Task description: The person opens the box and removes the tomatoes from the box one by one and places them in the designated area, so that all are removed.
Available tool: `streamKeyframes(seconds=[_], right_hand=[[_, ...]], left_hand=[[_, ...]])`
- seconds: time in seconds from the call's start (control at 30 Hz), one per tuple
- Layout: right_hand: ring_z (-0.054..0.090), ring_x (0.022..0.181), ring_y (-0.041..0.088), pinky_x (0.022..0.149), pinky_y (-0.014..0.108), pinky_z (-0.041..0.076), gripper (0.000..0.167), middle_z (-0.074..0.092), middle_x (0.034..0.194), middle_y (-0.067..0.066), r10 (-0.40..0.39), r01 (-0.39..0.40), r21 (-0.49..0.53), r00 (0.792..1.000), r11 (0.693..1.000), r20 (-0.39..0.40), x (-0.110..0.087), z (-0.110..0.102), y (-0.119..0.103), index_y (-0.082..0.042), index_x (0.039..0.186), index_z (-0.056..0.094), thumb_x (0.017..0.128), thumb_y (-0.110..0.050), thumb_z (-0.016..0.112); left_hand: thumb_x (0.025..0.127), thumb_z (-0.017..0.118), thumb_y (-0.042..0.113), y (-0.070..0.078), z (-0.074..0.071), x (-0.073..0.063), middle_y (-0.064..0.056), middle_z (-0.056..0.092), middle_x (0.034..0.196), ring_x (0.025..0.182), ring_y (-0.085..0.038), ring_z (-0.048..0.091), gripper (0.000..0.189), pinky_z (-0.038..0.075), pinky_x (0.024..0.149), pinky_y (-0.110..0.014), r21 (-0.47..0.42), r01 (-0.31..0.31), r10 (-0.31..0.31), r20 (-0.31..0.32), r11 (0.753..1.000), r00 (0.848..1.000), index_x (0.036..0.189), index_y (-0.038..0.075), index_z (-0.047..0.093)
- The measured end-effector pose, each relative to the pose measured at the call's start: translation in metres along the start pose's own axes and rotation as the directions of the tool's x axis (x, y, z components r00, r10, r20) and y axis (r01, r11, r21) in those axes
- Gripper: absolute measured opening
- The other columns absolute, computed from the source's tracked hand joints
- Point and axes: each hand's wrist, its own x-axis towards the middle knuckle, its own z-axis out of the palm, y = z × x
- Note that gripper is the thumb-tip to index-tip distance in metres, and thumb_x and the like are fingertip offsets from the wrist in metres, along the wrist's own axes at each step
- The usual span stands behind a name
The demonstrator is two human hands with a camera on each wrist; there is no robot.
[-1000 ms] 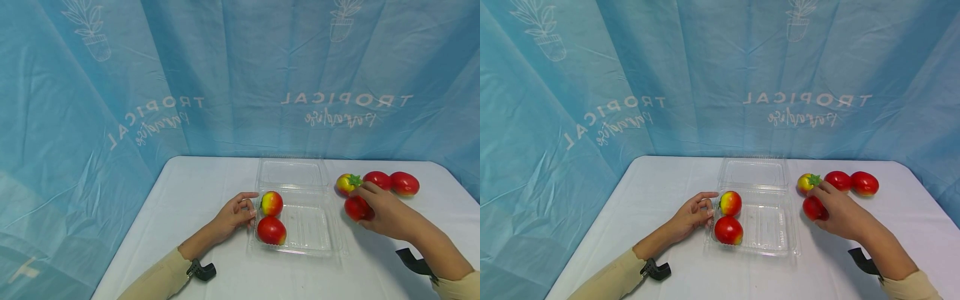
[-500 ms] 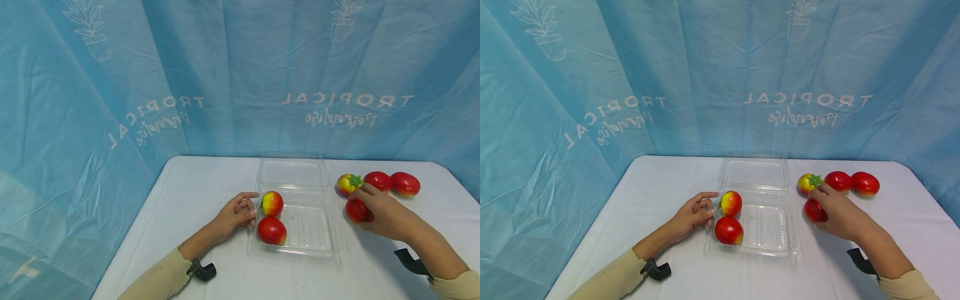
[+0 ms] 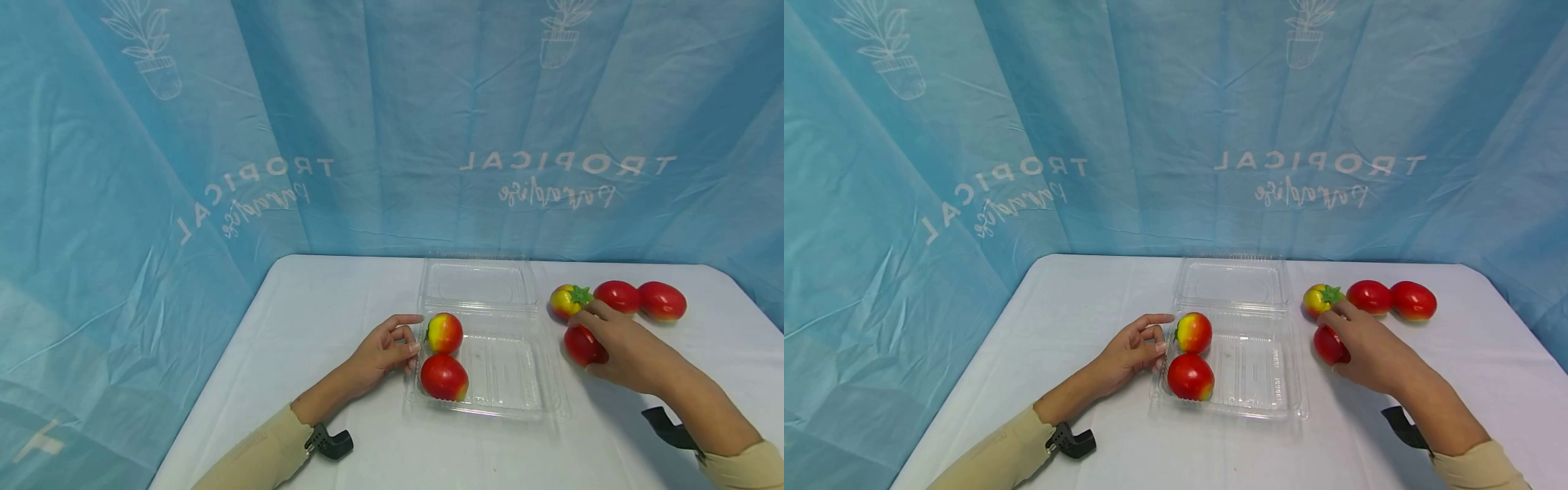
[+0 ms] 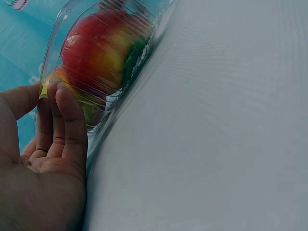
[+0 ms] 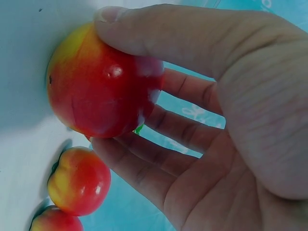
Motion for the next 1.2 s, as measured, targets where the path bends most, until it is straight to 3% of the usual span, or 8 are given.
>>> streamKeyframes(seconds=[0.67,1.2], right_hand=[[0.06,0.117,0.046,0.073,0.052,0.065,0.084,0.06,0.126,0.02,-0.008,0.008,-0.034,1.0,0.999,-0.016,-0.0016,0.0003,0.0014,-0.006,0.127,0.068,0.054,-0.016,0.107],[0.06,0.117,0.049,0.072,0.055,0.065,0.089,0.063,0.126,0.02,-0.032,0.025,-0.095,0.997,0.995,-0.072,-0.004,-0.006,-0.0076,-0.006,0.127,0.068,0.05,-0.02,0.108]], left_hand=[[0.105,0.062,0.005,0.0011,0.0008,-0.0005,-0.006,0.058,0.099,0.078,-0.014,0.063,0.056,0.06,0.076,-0.024,-0.007,0.01,-0.01,-0.005,1.0,1.0,0.157,0.007,0.041],[0.105,0.061,0.004,-0.0011,-0.0004,0.0,-0.007,0.058,0.1,0.078,-0.013,0.063,0.055,0.06,0.076,-0.024,-0.017,0.01,-0.01,-0.001,1.0,1.0,0.156,0.007,0.042]])
